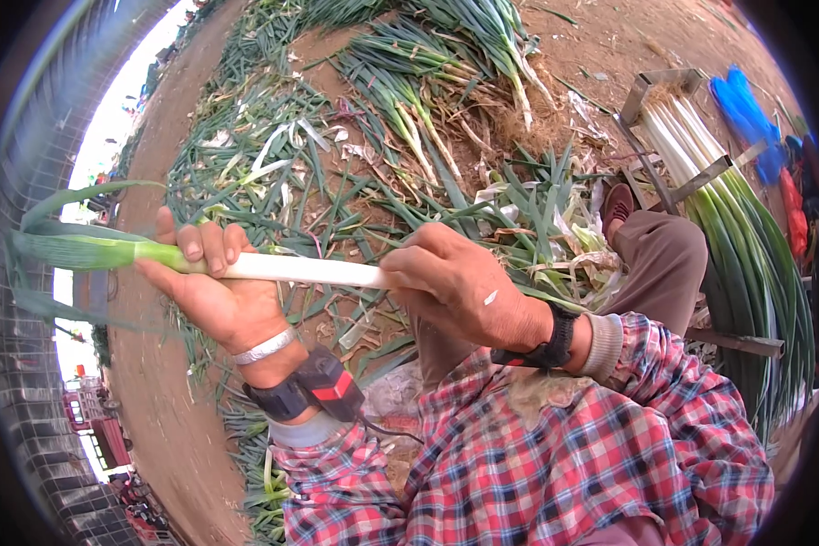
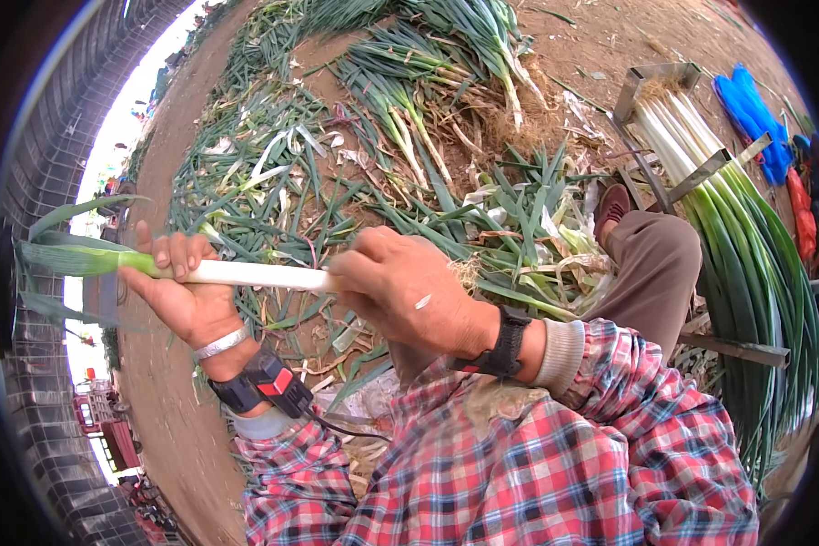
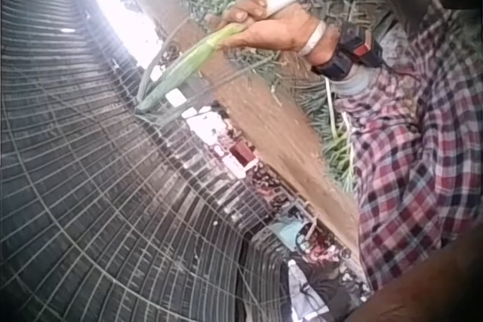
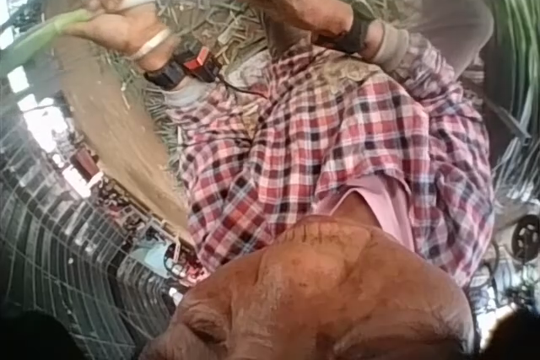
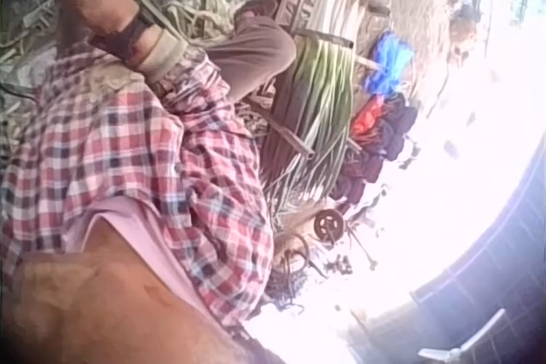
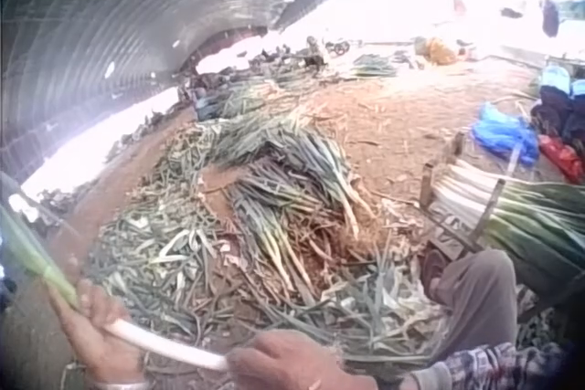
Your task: Cleaning, peeling, and sorting leeks in an outdoor agricultural processing area.
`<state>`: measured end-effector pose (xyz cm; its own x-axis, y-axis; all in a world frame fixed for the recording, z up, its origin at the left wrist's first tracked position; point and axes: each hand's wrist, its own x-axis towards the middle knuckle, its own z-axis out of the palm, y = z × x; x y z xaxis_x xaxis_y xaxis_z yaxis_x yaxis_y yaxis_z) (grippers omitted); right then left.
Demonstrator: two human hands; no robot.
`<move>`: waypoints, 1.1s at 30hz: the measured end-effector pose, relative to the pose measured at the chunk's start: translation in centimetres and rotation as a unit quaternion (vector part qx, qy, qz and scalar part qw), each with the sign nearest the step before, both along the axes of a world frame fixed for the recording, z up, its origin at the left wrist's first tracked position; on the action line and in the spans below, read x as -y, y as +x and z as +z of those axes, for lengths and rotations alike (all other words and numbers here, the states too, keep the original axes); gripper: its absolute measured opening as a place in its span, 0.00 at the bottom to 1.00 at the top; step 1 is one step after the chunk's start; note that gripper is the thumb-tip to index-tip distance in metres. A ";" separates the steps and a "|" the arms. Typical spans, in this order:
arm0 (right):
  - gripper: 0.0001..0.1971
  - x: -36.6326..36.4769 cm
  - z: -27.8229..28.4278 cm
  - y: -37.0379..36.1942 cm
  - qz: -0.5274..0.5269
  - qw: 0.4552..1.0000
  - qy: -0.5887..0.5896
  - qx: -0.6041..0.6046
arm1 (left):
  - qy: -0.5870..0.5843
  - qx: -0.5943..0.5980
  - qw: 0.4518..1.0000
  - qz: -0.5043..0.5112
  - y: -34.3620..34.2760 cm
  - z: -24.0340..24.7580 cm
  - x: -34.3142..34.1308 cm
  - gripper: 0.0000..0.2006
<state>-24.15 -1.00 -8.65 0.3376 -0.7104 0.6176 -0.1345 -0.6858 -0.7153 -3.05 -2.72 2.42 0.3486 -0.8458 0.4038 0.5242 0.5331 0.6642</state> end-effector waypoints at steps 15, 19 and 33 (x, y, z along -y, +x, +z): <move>0.08 0.7 2.6 -0.4 -0.067 0.982 -0.119 -0.130 | -0.010 0.029 0.999 0.039 -4.4 -0.1 -0.6 0.22; 0.08 0.9 2.4 -0.7 -0.065 0.987 -0.069 -0.127 | -0.048 0.047 0.998 -0.005 -5.2 0.2 -0.8 0.25; 0.07 0.5 2.6 -1.9 -0.070 0.985 -0.118 -0.106 | 0.005 0.086 0.992 0.095 -7.7 0.3 -0.5 0.26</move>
<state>-26.01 -1.53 -6.08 0.3850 -0.6051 0.6968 -0.3693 -0.7930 -0.4845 -10.75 -2.24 2.69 0.4290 -0.7757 0.4629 0.2933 0.6042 0.7409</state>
